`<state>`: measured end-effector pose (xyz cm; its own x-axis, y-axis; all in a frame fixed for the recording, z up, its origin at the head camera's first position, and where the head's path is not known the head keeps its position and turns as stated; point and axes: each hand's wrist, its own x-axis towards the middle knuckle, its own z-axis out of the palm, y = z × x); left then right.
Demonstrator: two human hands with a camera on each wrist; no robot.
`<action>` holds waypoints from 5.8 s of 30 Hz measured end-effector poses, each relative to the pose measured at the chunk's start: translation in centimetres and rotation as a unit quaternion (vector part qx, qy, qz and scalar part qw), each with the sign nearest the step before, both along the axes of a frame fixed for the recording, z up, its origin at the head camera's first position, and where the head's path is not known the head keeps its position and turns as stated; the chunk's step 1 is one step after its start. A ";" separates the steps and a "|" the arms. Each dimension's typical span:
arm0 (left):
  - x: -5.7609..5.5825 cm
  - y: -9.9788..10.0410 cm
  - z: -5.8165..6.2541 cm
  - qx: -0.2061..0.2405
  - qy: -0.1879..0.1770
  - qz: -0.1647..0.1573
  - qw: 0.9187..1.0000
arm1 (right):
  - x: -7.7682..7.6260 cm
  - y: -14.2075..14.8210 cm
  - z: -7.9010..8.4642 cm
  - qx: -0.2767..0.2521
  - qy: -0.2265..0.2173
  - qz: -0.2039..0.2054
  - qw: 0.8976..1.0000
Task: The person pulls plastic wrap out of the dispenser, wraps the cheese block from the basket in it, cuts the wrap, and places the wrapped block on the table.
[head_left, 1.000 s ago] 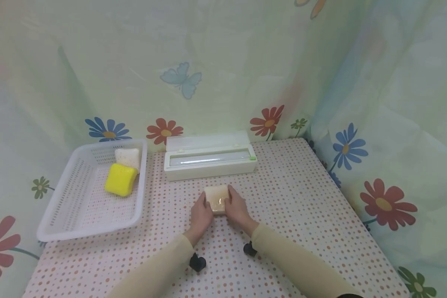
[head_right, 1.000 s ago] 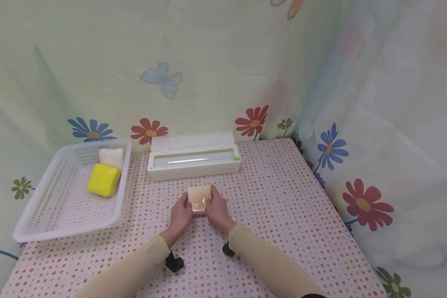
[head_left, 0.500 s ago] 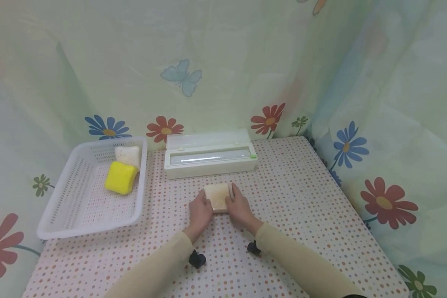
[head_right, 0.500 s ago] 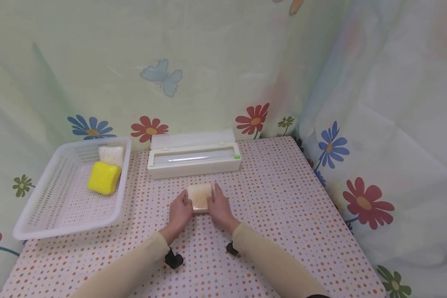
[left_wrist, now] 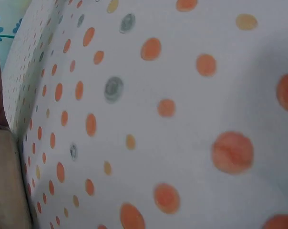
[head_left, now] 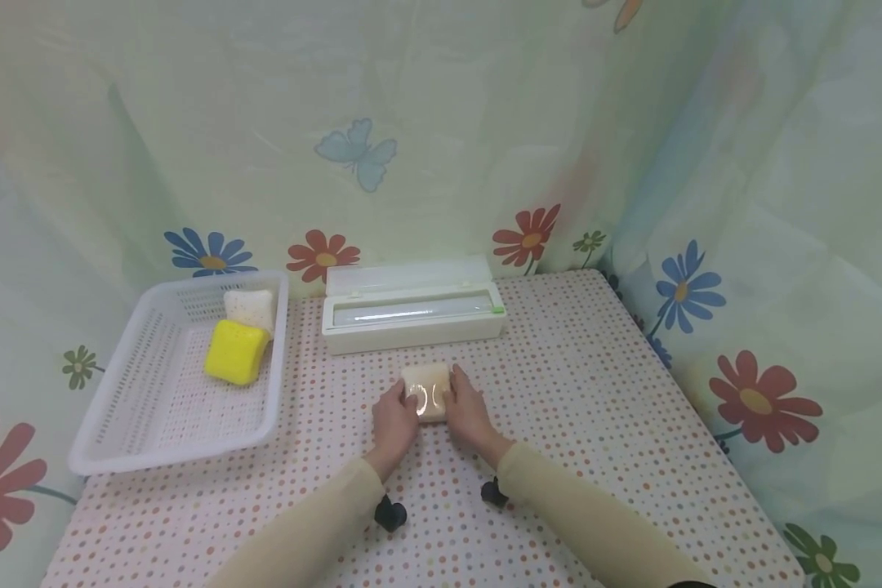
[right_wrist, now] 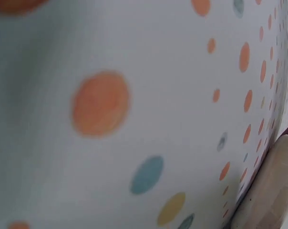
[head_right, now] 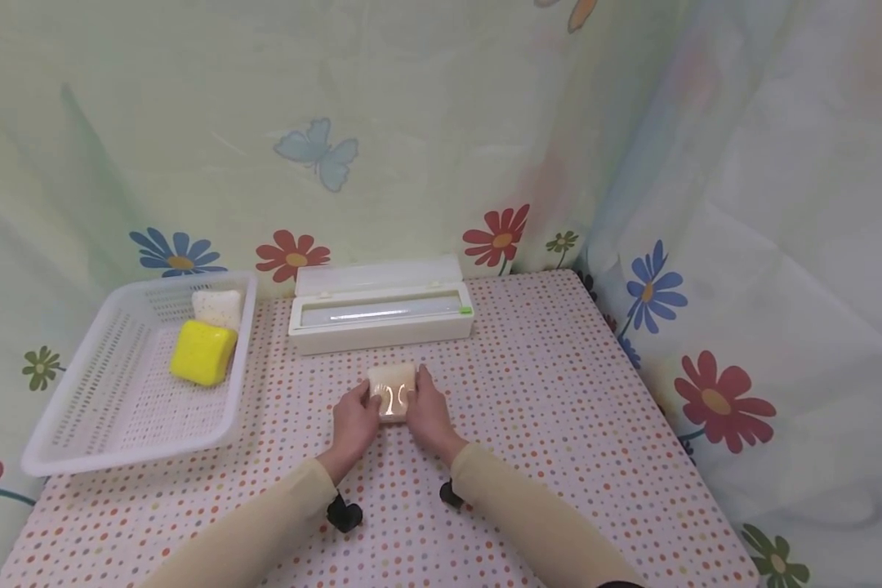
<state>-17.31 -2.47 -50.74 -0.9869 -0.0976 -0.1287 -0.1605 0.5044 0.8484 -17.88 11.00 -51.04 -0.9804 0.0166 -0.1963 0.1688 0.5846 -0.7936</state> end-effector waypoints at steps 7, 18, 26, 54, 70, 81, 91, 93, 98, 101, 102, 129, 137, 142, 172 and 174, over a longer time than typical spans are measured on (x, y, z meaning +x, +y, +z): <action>-0.2 -0.7 -0.2 0.013 0.007 0.016 1.000 | 0.1 0.5 0.3 -0.017 -0.009 -0.008 1.000; 0.0 -0.7 -0.1 0.010 -0.017 0.002 1.000 | 0.2 0.2 0.4 -0.012 -0.001 0.000 1.000; -0.2 -0.9 0.0 -0.003 0.000 0.007 1.000 | 0.2 0.2 0.3 -0.008 0.000 0.003 1.000; -2.3 -2.2 0.4 -0.018 -0.046 0.032 0.998 | -0.4 0.6 0.9 0.007 -0.030 -0.048 0.998; -4.0 -3.3 1.8 -0.071 -0.132 -0.058 0.987 | -2.7 1.1 1.9 0.068 -0.109 -0.020 0.991; -4.6 -2.6 2.5 -0.019 -0.119 -0.025 0.992 | -2.8 1.5 2.5 0.054 -0.042 -0.023 0.997; -4.7 -2.4 4.3 0.235 -0.186 0.039 0.953 | -1.8 1.2 2.4 0.008 0.082 -0.044 0.996; -4.7 -2.3 4.4 0.267 -0.190 0.059 0.943 | -1.7 1.2 2.2 -0.003 0.103 -0.050 0.993; -4.4 -2.0 4.0 0.253 -0.169 0.056 0.951 | -1.6 1.5 2.0 -0.070 0.099 -0.060 0.991; -4.0 -1.8 3.5 0.227 -0.143 0.042 0.962 | -1.7 1.9 2.2 -0.143 0.062 -0.072 0.985; -3.8 -1.7 3.3 0.218 -0.134 0.034 0.966 | -1.8 2.0 2.2 -0.162 0.051 -0.078 0.982; -0.8 -3.2 -0.8 0.051 -0.074 -0.130 0.987 | 0.3 2.2 0.7 -0.087 -0.047 -0.010 0.995; -0.2 -2.2 -0.7 0.059 -0.043 -0.081 0.994 | 0.3 2.0 0.6 -0.084 -0.059 0.001 0.995; 0.2 -1.4 -0.4 0.049 -0.047 -0.075 0.995 | 0.5 1.7 0.6 -0.077 -0.066 -0.003 0.995; 0.8 -1.3 0.6 0.080 -0.085 -0.071 0.991 | 0.8 2.0 0.5 -0.086 -0.072 0.014 0.994; 0.8 -1.3 0.5 0.080 -0.087 -0.066 0.991 | 0.9 1.9 0.5 -0.087 -0.071 0.012 0.994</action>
<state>-16.49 -3.79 -50.24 -0.9510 0.0665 -0.3018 -0.2534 0.3913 0.8847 -16.99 12.91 -50.50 -0.9421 -0.0527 -0.3313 0.2745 0.4464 -0.8517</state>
